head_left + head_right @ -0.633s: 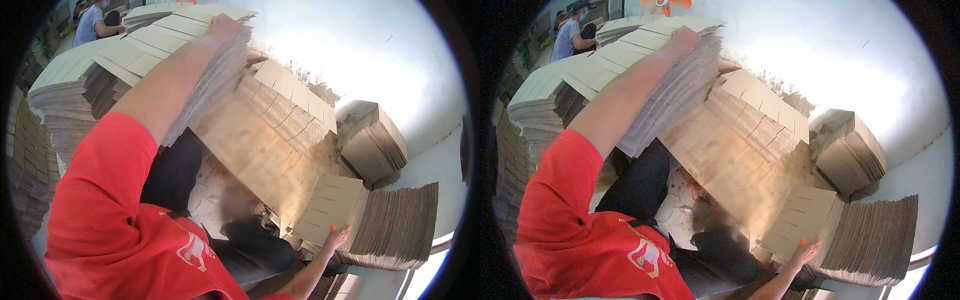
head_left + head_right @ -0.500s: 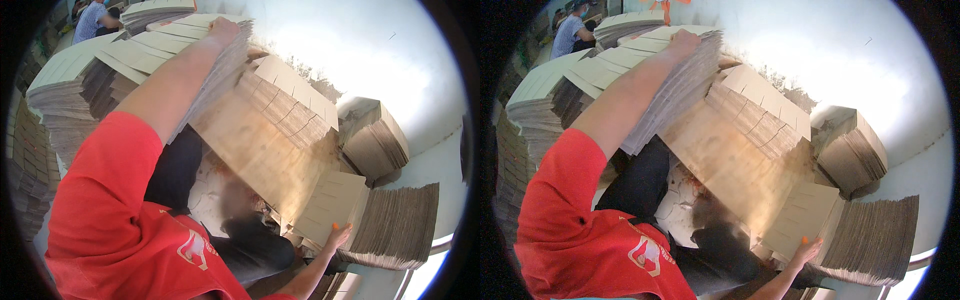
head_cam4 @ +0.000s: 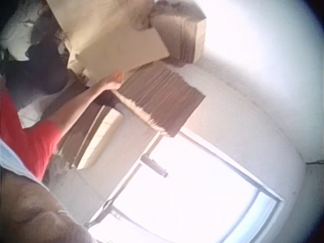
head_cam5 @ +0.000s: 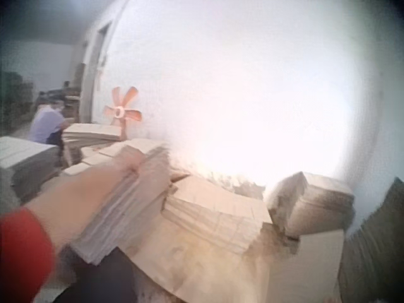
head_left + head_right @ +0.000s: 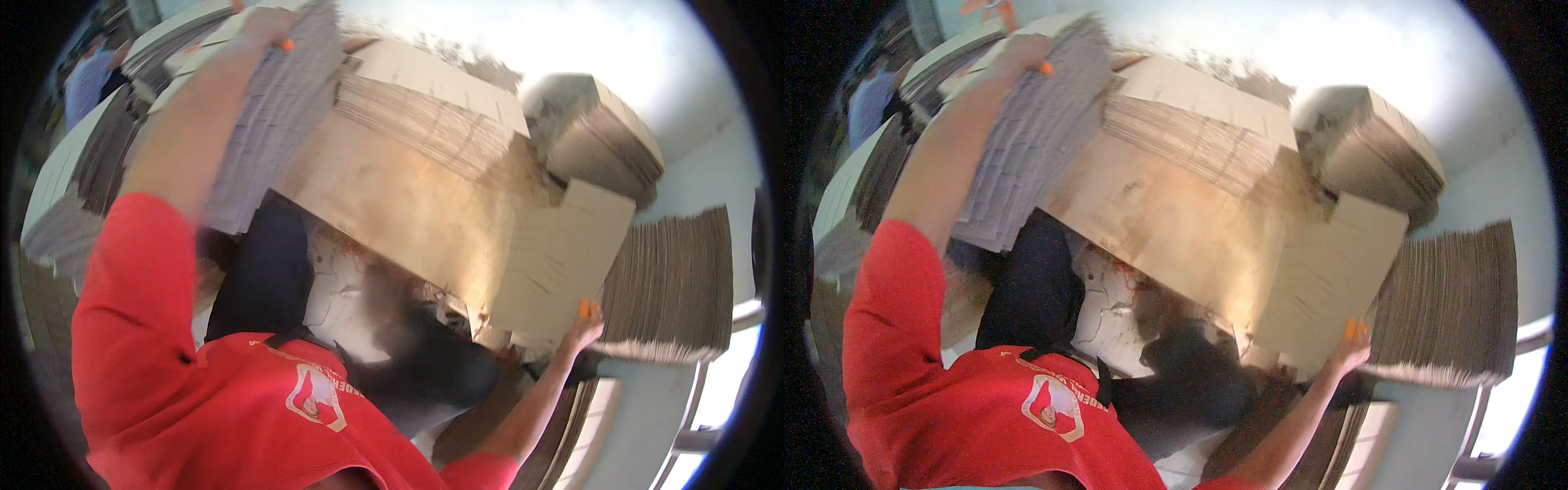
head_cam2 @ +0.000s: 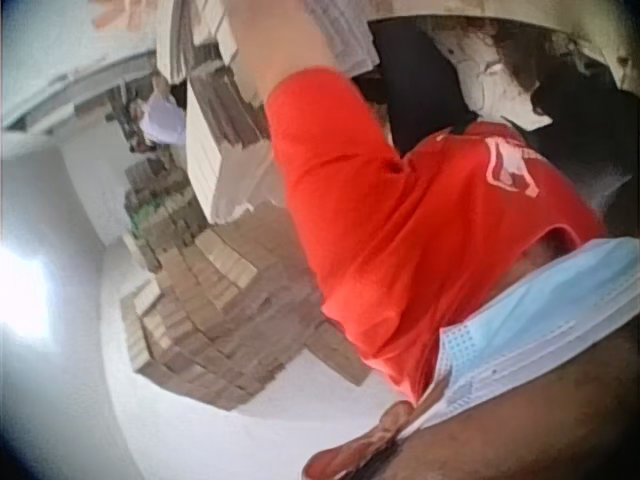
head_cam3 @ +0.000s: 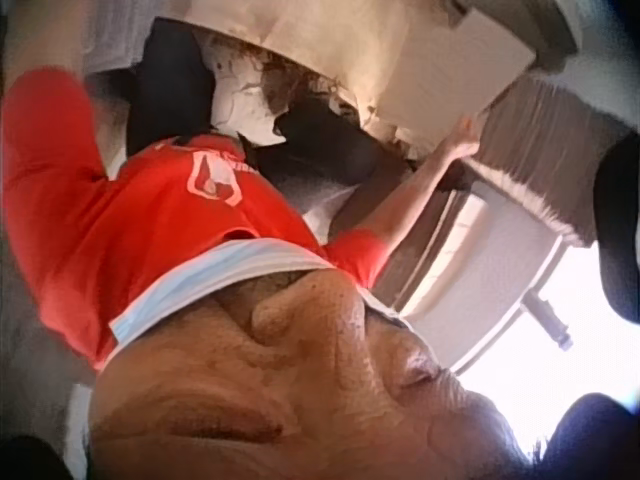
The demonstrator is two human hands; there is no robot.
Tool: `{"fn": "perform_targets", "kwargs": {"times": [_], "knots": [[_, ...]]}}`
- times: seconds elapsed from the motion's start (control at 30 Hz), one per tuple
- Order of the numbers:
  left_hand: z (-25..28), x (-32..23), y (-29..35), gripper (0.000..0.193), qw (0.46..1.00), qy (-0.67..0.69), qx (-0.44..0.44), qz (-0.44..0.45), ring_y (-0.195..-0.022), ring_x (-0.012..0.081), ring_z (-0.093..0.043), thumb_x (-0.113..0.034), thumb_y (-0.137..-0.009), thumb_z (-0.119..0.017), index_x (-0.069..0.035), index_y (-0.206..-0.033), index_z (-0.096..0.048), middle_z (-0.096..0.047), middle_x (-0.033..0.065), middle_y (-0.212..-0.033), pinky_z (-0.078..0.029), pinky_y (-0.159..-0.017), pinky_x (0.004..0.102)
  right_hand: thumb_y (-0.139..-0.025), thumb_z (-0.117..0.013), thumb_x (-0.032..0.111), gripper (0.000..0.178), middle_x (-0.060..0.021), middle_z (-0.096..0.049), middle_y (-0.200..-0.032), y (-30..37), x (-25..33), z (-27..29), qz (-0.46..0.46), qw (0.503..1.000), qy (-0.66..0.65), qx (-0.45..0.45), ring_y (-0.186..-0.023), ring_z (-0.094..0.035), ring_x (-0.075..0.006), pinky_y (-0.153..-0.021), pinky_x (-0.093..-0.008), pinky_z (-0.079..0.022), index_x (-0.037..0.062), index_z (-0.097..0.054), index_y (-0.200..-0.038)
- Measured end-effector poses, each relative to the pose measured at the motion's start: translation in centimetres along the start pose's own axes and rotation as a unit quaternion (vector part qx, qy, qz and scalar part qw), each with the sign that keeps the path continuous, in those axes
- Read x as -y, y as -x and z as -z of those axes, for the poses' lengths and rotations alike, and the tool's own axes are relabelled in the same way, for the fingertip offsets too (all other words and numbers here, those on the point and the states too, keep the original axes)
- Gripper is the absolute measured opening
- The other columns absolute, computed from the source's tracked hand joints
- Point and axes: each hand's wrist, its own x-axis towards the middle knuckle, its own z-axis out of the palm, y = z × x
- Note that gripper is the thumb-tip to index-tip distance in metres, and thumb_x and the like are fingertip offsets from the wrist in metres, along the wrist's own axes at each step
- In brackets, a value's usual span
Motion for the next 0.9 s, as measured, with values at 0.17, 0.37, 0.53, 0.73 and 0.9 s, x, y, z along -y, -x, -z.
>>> {"fn": "perform_targets", "kwargs": {"times": [0.17, 0.37, 0.53, 0.73, 0.9], "knots": [[3.2, -4.3, -3.4, 0.029, 0.986, -0.01, -0.151, 0.066, -0.093, 0.0331, -0.068, -0.023, -0.085, -0.066, -0.003, -0.105, -0.067, -0.069, 0.017, -0.096, -0.053, -0.082, 0.0465, -0.085, -0.072, 0.014, 0.023, -0.0085, -0.072, -0.091, -2.9, 9.5, 2.8, -0.083, 0.98, -0.141, -0.112, -0.075, -0.066, -0.0162, -0.065, -0.0313, -0.054, -0.0016, -0.07, -0.102], [-1.7, -19.9, -11.3, 0.032, 0.911, 0.348, -0.178, -0.134, -0.102, 0.0328, -0.064, -0.02, -0.085, -0.064, -0.001, -0.111, -0.065, -0.067, 0.0174, -0.103, -0.05, -0.089, 0.0458, -0.085, -0.059, -0.002, 0.02, -0.006, -0.066, -0.076, -3.0, 19.0, 2.4, -0.046, 0.909, -0.414, -0.002, -0.058, -0.053, -0.0068, -0.047, -0.019, -0.04, -0.0024, -0.066, -0.104], [-0.5, -34.5, -8.8, 0.045, 0.927, 0.32, -0.087, -0.176, -0.12, 0.03, -0.05, -0.018, -0.083, -0.068, -0.002, -0.123, -0.057, -0.059, 0.0149, -0.12, -0.042, -0.1, 0.0442, -0.085, -0.056, 0.003, 0.007, -0.0017, -0.051, -0.053, -1.8, 21.8, -0.2, -0.018, 0.901, -0.433, -0.028, -0.041, -0.044, -0.0061, -0.036, -0.0202, -0.035, 0.0011, -0.063, -0.085], [-4.0, -38.3, -10.6, 0.031, 0.93, 0.319, -0.081, -0.163, -0.12, 0.0244, -0.048, -0.016, -0.079, -0.07, -0.005, -0.108, -0.062, -0.06, 0.008, -0.116, -0.04, -0.097, 0.0439, -0.084, -0.042, -0.004, 0.025, -0.0006, -0.05, -0.06, -1.1, 23.5, -4.8, -0.082, 0.879, -0.468, 0.042, -0.041, -0.038, -0.004, -0.031, -0.0201, -0.033, 0.0054, -0.061, -0.072], [-4.3, -37.6, -10.2, 0.03, 0.947, 0.197, -0.074, -0.241, -0.11, 0.0226, -0.053, -0.026, -0.079, -0.073, -0.006, -0.1, -0.066, -0.065, 0.0059, -0.105, -0.038, -0.093, 0.0425, -0.082, -0.041, -0.006, 0.027, -0.0021, -0.056, -0.068, 0.2, 23.3, -6.8, -0.19, 0.867, -0.452, 0.091, -0.041, -0.039, -0.0045, -0.029, -0.0197, -0.029, 0.0047, -0.066, -0.079]]}}
